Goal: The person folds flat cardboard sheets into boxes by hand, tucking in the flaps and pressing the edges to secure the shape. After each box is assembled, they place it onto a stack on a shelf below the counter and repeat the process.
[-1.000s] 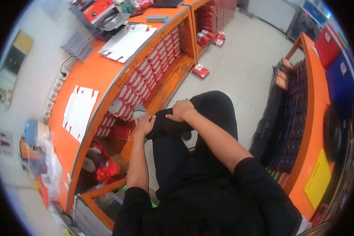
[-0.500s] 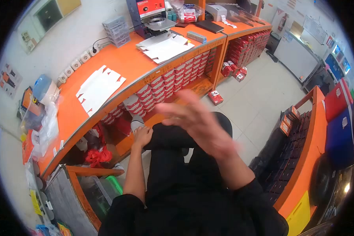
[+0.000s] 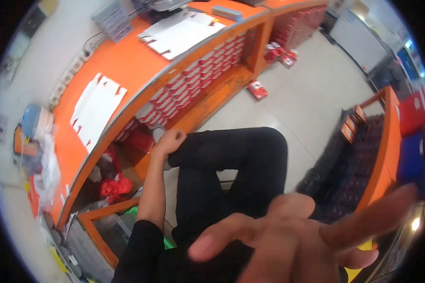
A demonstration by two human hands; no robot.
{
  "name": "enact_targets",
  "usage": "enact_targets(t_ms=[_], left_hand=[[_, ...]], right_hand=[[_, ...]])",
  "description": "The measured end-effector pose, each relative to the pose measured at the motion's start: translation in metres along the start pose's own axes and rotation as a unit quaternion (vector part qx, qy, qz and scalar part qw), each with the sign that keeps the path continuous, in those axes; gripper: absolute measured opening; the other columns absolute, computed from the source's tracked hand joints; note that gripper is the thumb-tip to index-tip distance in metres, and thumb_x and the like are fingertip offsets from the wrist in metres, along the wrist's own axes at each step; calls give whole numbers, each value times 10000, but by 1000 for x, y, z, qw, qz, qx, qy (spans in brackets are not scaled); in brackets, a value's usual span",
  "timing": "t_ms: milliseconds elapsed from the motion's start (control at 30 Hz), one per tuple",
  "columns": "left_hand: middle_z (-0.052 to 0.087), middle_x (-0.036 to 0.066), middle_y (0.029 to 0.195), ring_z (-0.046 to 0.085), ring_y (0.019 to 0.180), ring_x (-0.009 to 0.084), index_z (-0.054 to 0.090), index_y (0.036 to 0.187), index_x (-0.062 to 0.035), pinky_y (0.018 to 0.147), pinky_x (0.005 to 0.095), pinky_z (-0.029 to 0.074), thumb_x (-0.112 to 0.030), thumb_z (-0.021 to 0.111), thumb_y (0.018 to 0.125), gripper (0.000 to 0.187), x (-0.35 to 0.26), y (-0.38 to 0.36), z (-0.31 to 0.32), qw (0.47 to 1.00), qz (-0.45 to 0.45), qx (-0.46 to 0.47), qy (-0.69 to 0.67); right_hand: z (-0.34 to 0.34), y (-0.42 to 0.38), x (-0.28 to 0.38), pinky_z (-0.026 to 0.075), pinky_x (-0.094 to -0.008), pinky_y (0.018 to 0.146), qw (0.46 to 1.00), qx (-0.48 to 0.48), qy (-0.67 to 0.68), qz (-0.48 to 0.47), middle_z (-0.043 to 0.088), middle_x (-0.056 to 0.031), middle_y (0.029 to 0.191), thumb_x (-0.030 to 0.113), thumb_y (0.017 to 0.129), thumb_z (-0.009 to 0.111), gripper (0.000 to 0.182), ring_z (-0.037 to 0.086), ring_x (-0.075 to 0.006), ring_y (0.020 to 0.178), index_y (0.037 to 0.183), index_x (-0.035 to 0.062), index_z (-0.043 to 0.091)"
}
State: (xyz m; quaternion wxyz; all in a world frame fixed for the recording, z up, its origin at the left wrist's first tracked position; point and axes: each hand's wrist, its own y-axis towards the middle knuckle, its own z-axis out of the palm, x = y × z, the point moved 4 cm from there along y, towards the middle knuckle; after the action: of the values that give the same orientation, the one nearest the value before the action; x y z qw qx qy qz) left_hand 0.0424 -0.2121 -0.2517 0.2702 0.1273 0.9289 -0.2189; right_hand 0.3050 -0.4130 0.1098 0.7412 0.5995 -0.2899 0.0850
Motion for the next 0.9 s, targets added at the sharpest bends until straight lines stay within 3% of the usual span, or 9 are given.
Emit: enact_targets(t_ms=[100, 167, 300, 367, 433, 533, 633, 833, 900], left_hand=[[677, 180, 1081, 656, 1072, 361, 675, 1093, -37, 904, 473, 529, -257, 648, 966, 255, -78, 7, -73, 963, 117, -238, 45], [665, 175, 1054, 640, 1055, 357, 662, 1097, -20, 904, 474, 526, -239, 663, 941, 269, -128, 22, -118, 869, 276, -394, 115], [660, 198, 1181, 622, 1153, 386, 653, 1167, -26, 988, 472, 514, -328, 711, 916, 397, -163, 116, -179, 846, 277, -421, 175], [597, 278, 1345, 570, 1274, 417, 589, 1315, 48, 1089, 470, 464, -465, 695, 915, 659, -170, 160, -197, 911, 151, -332, 193], [573, 281, 1393, 547, 1316, 414, 559, 1358, 53, 1070, 505, 487, -677, 548, 956, 834, -164, 208, -199, 878, 84, -328, 339], [590, 273, 1367, 598, 1263, 405, 592, 1325, 46, 1016, 528, 519, -756, 476, 950, 893, -168, 218, -211, 889, -6, -257, 378], [623, 265, 1309, 656, 1173, 402, 659, 1248, 34, 970, 513, 549, -776, 453, 944, 890, -168, 229, -224, 892, 23, -219, 396], [704, 260, 1194, 718, 1034, 403, 715, 1135, 22, 930, 488, 572, -466, 593, 971, 529, -176, 250, -231, 867, 83, -146, 470], [721, 253, 1164, 723, 1032, 387, 713, 1100, 8, 918, 474, 578, -211, 645, 920, 291, -185, 242, -226, 893, 90, -113, 426]], right_hand=[[-21, -8, -9, 382, -585, 1128, 999, -24, 16, 21, 441, -301, 1559, 787, 920, 509, 1001, 504, -407, 1405, 1569, 49, 316], [-30, -11, -18, 388, -588, 1121, 998, -31, 39, 29, 447, -304, 1553, 787, 915, 518, 997, 511, -412, 1398, 1557, 46, 340], [-34, -8, -31, 400, -595, 1108, 997, -21, 72, 11, 460, -311, 1541, 788, 905, 538, 990, 527, -422, 1382, 1534, 39, 386], [-38, -5, -32, 405, -598, 1101, 998, -15, 66, -2, 466, -314, 1535, 789, 900, 547, 987, 534, -426, 1374, 1523, 36, 409], [-41, -3, -29, 411, -602, 1094, 998, -3, 60, -7, 472, -318, 1529, 789, 895, 557, 984, 542, -431, 1366, 1511, 32, 432], [-64, -5, -17, 420, -607, 1084, 999, -10, 50, -14, 481, -323, 1520, 790, 888, 572, 980, 553, -438, 1354, 1494, 27, 467], [-86, -14, -6, 429, -611, 1074, 999, -27, 24, 2, 491, -328, 1511, 791, 880, 586, 976, 565, -445, 1343, 1476, 22, 502], [-103, -10, 1, 446, -621, 1053, 999, 0, -24, 29, 509, -338, 1493, 792, 865, 615, 971, 588, -460, 1319, 1441, 12, 571], [-106, -10, 4, 452, -625, 1047, 999, 8, -29, 43, 515, -342, 1487, 793, 860, 625, 970, 595, -464, 1311, 1430, 9, 595]])
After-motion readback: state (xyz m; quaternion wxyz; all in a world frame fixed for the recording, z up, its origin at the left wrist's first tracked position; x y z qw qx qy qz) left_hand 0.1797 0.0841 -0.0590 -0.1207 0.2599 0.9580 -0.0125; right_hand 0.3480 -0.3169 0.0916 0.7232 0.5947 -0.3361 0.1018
